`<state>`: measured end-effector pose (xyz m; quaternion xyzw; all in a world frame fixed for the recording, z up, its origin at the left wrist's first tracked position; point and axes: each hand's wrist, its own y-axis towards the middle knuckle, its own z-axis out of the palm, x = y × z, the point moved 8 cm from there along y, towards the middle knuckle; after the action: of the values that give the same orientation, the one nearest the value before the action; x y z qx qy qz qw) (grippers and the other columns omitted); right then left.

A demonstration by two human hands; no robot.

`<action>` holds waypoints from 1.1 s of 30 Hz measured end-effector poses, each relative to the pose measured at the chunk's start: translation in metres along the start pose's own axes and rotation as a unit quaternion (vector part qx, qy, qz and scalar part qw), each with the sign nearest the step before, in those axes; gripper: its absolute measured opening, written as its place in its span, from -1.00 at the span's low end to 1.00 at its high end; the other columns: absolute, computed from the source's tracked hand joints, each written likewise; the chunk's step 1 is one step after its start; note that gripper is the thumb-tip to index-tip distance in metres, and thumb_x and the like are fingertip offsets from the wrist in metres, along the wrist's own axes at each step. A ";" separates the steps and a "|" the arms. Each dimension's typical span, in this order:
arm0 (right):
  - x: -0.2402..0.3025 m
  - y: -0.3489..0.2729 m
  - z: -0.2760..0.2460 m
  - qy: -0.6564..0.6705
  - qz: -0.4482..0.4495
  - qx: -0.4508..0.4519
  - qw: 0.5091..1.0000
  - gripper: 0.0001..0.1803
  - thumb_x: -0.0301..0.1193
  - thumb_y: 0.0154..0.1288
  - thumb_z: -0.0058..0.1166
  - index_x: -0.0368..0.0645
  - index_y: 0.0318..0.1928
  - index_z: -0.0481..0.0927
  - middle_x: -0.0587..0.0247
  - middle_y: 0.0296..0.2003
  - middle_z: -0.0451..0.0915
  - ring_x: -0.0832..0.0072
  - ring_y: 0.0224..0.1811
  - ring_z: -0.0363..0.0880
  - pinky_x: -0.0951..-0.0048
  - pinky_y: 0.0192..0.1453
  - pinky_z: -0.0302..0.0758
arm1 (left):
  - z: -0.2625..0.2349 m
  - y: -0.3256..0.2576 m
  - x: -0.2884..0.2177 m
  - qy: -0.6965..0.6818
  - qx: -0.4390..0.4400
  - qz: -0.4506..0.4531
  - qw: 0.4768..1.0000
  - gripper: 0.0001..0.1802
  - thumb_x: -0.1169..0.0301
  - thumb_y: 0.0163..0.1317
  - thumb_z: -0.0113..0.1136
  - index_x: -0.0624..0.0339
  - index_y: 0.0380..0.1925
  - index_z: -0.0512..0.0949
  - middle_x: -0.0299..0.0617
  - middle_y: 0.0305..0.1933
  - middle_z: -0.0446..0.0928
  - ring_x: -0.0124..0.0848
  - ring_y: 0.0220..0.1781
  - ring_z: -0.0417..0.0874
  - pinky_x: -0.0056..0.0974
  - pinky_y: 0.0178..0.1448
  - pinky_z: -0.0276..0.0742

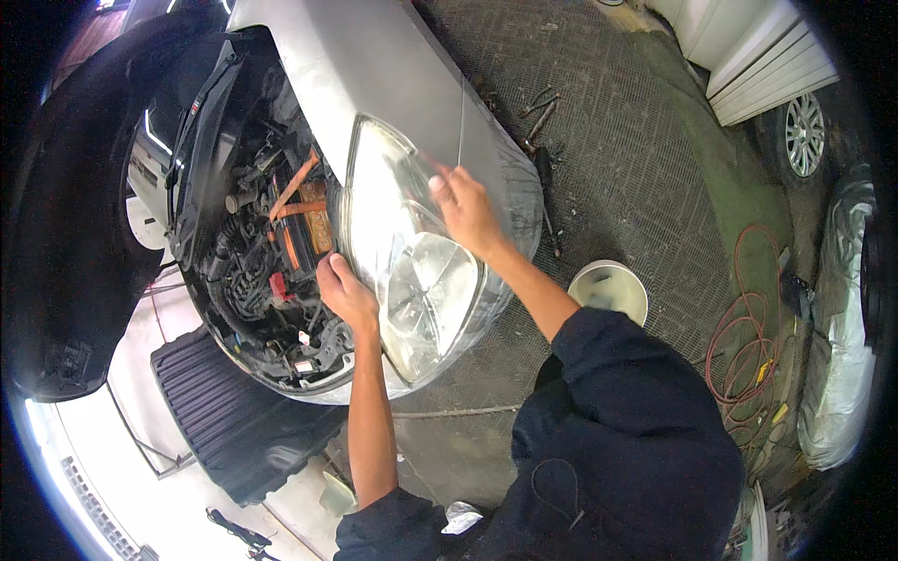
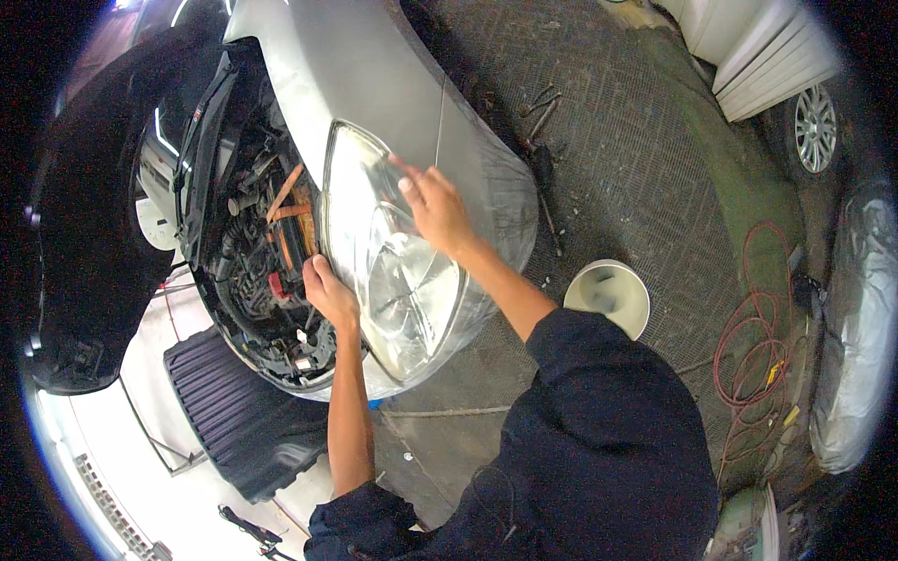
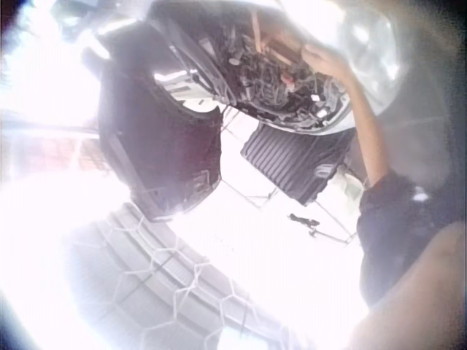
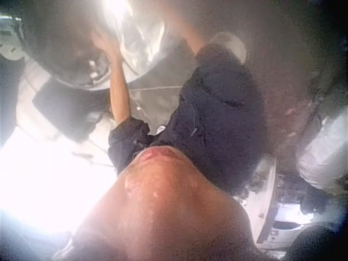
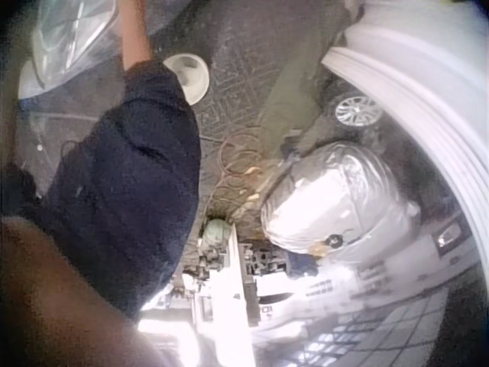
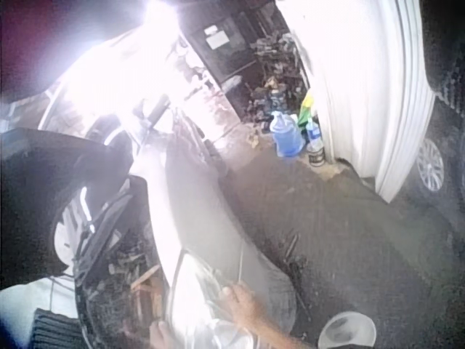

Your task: The person uses a sanding block to sand the surface of a car's headlight. They repeatedly dip the sanding block into a bucket of water and continue sanding the headlight area, focusing on the plastic lens and the surrounding bumper.

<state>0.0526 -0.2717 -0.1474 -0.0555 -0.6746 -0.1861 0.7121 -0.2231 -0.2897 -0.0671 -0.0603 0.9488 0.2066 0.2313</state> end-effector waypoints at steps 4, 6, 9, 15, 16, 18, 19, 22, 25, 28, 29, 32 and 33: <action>-0.001 -0.017 -0.021 -0.005 0.043 0.020 0.999 -0.52 -0.18 0.68 -0.12 0.18 0.50 0.45 0.21 -0.43 0.41 0.33 -0.34 0.46 0.27 -0.09 0.54 | -0.006 0.003 0.005 0.014 -0.004 -0.005 1.000 -0.57 0.21 0.57 -0.03 0.44 -0.06 0.59 0.16 -0.10 0.64 0.04 -0.09 0.61 -0.04 0.11 0.48; -0.006 -0.038 -0.015 -0.029 0.033 0.036 0.998 -0.50 -0.23 0.64 -0.04 0.16 0.51 0.44 0.18 -0.37 0.48 0.32 -0.30 0.49 0.28 -0.06 0.54 | -0.003 0.002 0.009 0.005 0.007 -0.017 1.000 -0.57 0.22 0.57 -0.04 0.46 -0.05 0.59 0.16 -0.12 0.63 0.04 -0.10 0.61 -0.03 0.10 0.48; -0.023 -0.069 0.010 -0.030 -0.029 0.042 0.998 -0.45 -0.29 0.58 0.07 0.06 0.51 0.41 0.16 0.00 0.58 0.29 -0.24 0.48 0.31 0.01 0.53 | -0.002 0.003 0.010 0.002 0.006 -0.016 1.000 -0.56 0.22 0.58 -0.05 0.47 -0.06 0.58 0.16 -0.12 0.63 0.02 -0.11 0.61 -0.04 0.10 0.48; -0.008 -0.070 0.008 -0.074 -0.084 0.028 0.993 -0.38 -0.39 0.50 0.14 -0.12 0.52 0.37 0.19 0.45 0.48 0.24 -0.15 0.48 0.35 0.13 0.49 | -0.004 0.001 -0.005 -0.014 0.005 -0.009 1.000 -0.55 0.21 0.59 -0.07 0.48 -0.05 0.56 0.13 -0.16 0.61 -0.08 -0.15 0.57 -0.08 0.07 0.46; -0.004 -0.075 0.010 -0.093 -0.091 0.018 0.991 -0.36 -0.42 0.47 0.16 -0.14 0.52 0.37 0.18 0.45 0.48 0.24 -0.14 0.49 0.35 0.13 0.49 | -0.004 0.001 -0.007 -0.010 0.008 -0.005 1.000 -0.55 0.21 0.59 -0.07 0.48 -0.05 0.56 0.13 -0.17 0.61 -0.09 -0.15 0.57 -0.08 0.07 0.46; -0.003 -0.080 0.012 -0.121 -0.096 0.015 0.988 -0.32 -0.51 0.41 0.19 -0.17 0.51 0.36 0.16 0.44 0.49 0.23 -0.15 0.50 0.34 0.12 0.49 | -0.003 0.001 0.001 -0.013 0.004 -0.015 1.000 -0.55 0.21 0.59 -0.08 0.48 -0.05 0.56 0.14 -0.17 0.61 -0.08 -0.15 0.57 -0.08 0.07 0.46; -0.005 -0.082 0.012 -0.133 -0.092 0.022 0.987 -0.29 -0.56 0.36 0.21 -0.20 0.51 0.36 0.15 0.42 0.50 0.22 -0.16 0.50 0.32 0.10 0.50 | -0.002 0.001 0.003 -0.016 0.004 -0.019 1.000 -0.55 0.21 0.59 -0.08 0.48 -0.04 0.56 0.14 -0.17 0.61 -0.08 -0.15 0.57 -0.08 0.08 0.46; -0.003 -0.073 0.014 -0.074 -0.106 -0.026 0.991 -0.25 -0.68 0.25 0.22 -0.26 0.47 0.38 0.11 0.39 0.54 0.21 -0.21 0.52 0.28 0.03 0.53 | -0.004 0.001 0.004 -0.001 0.011 -0.018 1.000 -0.54 0.21 0.59 -0.09 0.49 -0.04 0.56 0.16 -0.16 0.62 -0.06 -0.14 0.58 -0.07 0.09 0.46; 0.002 -0.052 0.016 -0.054 -0.110 -0.053 0.991 -0.29 -0.74 0.20 0.19 -0.32 0.41 0.42 0.06 0.28 0.63 0.21 -0.24 0.57 0.26 -0.04 0.59 | -0.003 0.004 0.004 0.004 0.007 -0.005 1.000 -0.53 0.20 0.59 -0.09 0.49 -0.02 0.57 0.19 -0.13 0.62 -0.05 -0.12 0.59 -0.07 0.10 0.46; -0.006 -0.060 0.014 -0.075 -0.123 -0.057 0.988 -0.26 -0.73 0.19 0.18 -0.31 0.43 0.40 0.08 0.18 0.69 0.22 -0.24 0.62 0.28 -0.04 0.62 | -0.003 0.002 0.004 0.010 0.019 -0.023 1.000 -0.53 0.21 0.59 -0.09 0.49 -0.02 0.56 0.16 -0.13 0.63 -0.08 -0.12 0.58 -0.10 0.11 0.46; -0.012 -0.071 0.011 -0.086 -0.138 -0.057 0.985 -0.24 -0.72 0.18 0.19 -0.31 0.45 0.38 0.11 0.13 0.72 0.21 -0.24 0.64 0.28 -0.03 0.64 | -0.002 0.002 0.004 0.011 0.022 -0.029 0.999 -0.53 0.21 0.59 -0.09 0.50 -0.02 0.56 0.15 -0.13 0.63 -0.09 -0.11 0.58 -0.10 0.12 0.46; -0.013 -0.059 0.014 -0.074 -0.140 -0.044 0.986 -0.35 -0.68 0.28 0.17 -0.28 0.40 0.45 0.10 0.14 0.72 0.21 -0.18 0.72 0.32 0.00 0.67 | -0.001 0.000 0.005 -0.037 0.022 -0.041 0.998 -0.54 0.21 0.59 -0.11 0.49 -0.02 0.56 0.07 -0.16 0.62 -0.19 -0.13 0.55 -0.16 0.10 0.45; -0.011 -0.048 0.013 -0.064 -0.132 -0.037 0.988 -0.42 -0.67 0.33 0.15 -0.26 0.37 0.49 0.08 0.17 0.71 0.22 -0.15 0.74 0.33 0.01 0.67 | 0.000 0.001 0.004 -0.028 0.026 -0.040 0.998 -0.54 0.21 0.59 -0.11 0.48 -0.03 0.55 0.05 -0.17 0.61 -0.21 -0.13 0.54 -0.17 0.10 0.45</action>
<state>0.0240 -0.3094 -0.1654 -0.0036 -0.7126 -0.2998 0.6343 -0.2269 -0.2889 -0.0692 -0.0863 0.9438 0.1742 0.2673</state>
